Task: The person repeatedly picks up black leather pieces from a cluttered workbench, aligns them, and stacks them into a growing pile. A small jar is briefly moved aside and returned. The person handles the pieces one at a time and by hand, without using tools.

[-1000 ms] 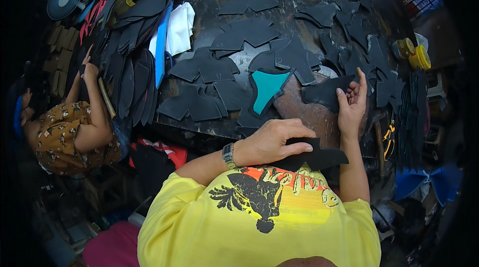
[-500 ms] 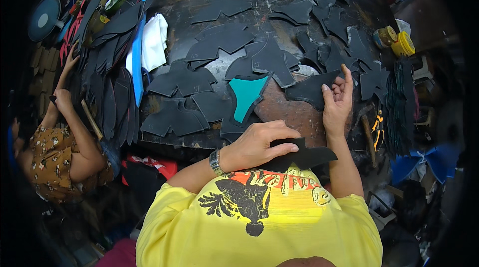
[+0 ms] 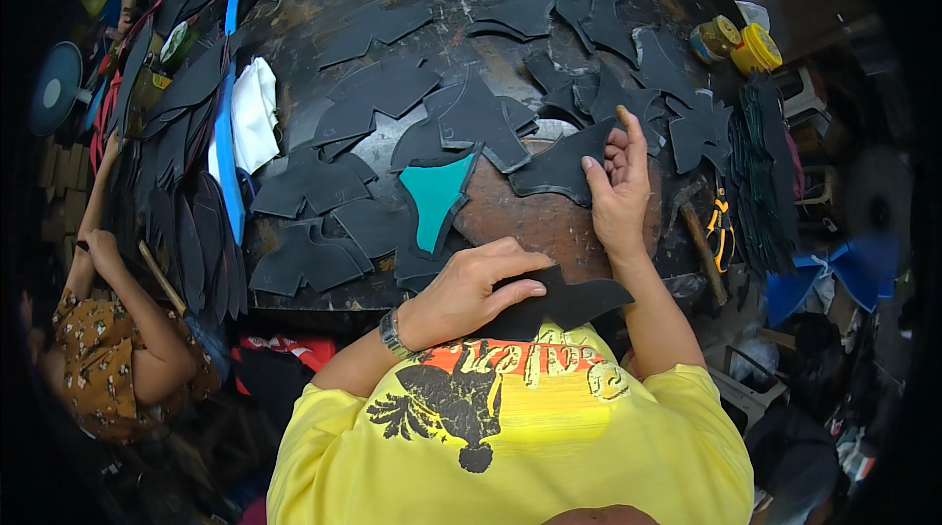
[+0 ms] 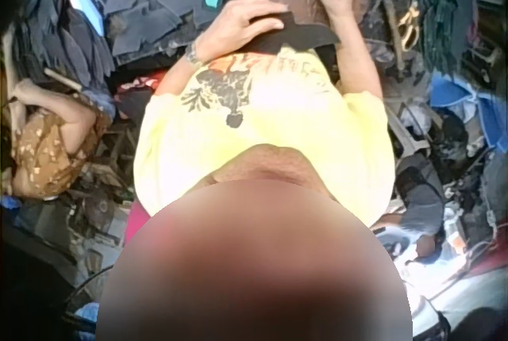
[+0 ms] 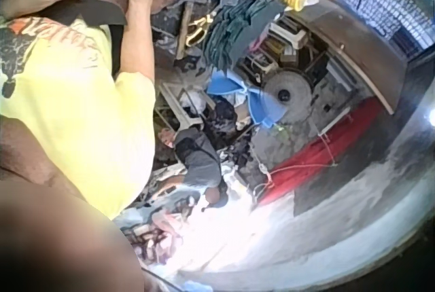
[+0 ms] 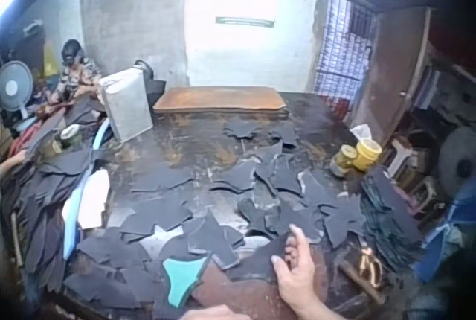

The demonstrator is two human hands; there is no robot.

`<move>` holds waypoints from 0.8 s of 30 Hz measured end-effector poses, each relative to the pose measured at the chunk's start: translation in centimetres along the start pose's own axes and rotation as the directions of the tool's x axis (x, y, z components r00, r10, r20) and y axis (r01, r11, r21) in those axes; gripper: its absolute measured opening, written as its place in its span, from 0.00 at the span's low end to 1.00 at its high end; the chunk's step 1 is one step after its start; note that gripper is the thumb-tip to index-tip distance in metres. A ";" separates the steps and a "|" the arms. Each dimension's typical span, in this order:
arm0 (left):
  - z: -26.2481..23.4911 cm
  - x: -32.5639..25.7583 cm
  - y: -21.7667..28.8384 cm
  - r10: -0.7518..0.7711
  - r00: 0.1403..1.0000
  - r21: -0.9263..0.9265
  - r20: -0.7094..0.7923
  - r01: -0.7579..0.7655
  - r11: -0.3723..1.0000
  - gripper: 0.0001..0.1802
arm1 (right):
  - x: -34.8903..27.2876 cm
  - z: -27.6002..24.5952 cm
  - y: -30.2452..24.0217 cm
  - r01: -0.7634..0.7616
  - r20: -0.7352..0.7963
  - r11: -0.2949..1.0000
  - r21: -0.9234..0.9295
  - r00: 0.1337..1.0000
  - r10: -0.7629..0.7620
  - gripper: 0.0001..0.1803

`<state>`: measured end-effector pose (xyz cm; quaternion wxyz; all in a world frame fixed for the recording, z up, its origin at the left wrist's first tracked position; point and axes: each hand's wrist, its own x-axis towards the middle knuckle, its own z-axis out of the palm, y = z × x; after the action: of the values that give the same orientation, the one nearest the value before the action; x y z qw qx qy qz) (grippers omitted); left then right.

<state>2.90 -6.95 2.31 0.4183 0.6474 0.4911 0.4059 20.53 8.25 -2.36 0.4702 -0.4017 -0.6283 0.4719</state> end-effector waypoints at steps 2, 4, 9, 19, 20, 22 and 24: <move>-0.1 0.1 0.0 -0.005 1.000 0.001 0.019 0.005 1.000 0.16 | 0.0 0.0 0.0 -0.004 0.004 1.000 -0.008 1.000 0.004 0.40; -0.3 0.2 0.0 -0.029 0.999 0.006 0.046 0.029 1.000 0.17 | -0.1 0.0 0.0 0.001 0.004 1.000 -0.015 1.000 -0.001 0.40; -1.0 0.4 0.1 -0.081 0.991 0.014 0.105 0.080 0.997 0.19 | -0.1 -0.1 0.1 0.025 -0.007 0.999 -0.042 1.000 -0.025 0.40; 0.5 1.1 0.2 -0.046 0.997 0.064 0.056 0.042 0.997 0.17 | -0.2 -0.1 0.2 0.011 0.003 1.000 -0.008 1.000 -0.011 0.40; 0.5 1.2 0.4 -0.038 0.998 0.065 0.047 0.035 0.997 0.16 | -0.1 -0.1 0.1 0.016 0.002 0.999 -0.029 1.000 -0.016 0.40; 0.5 1.4 0.5 -0.061 0.997 0.090 0.052 0.056 0.994 0.16 | -0.2 -0.1 -0.1 -0.003 -0.005 0.997 -0.075 1.000 0.002 0.41; 0.4 1.4 0.8 -0.063 0.997 0.100 0.035 0.059 0.993 0.15 | -0.3 -0.3 -0.8 0.079 0.002 0.983 -0.165 0.997 -0.080 0.41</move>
<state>3.82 -5.73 3.05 0.4071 0.6598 0.5220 0.3555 20.89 7.86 -1.64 0.4553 -0.4148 -0.6797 0.3983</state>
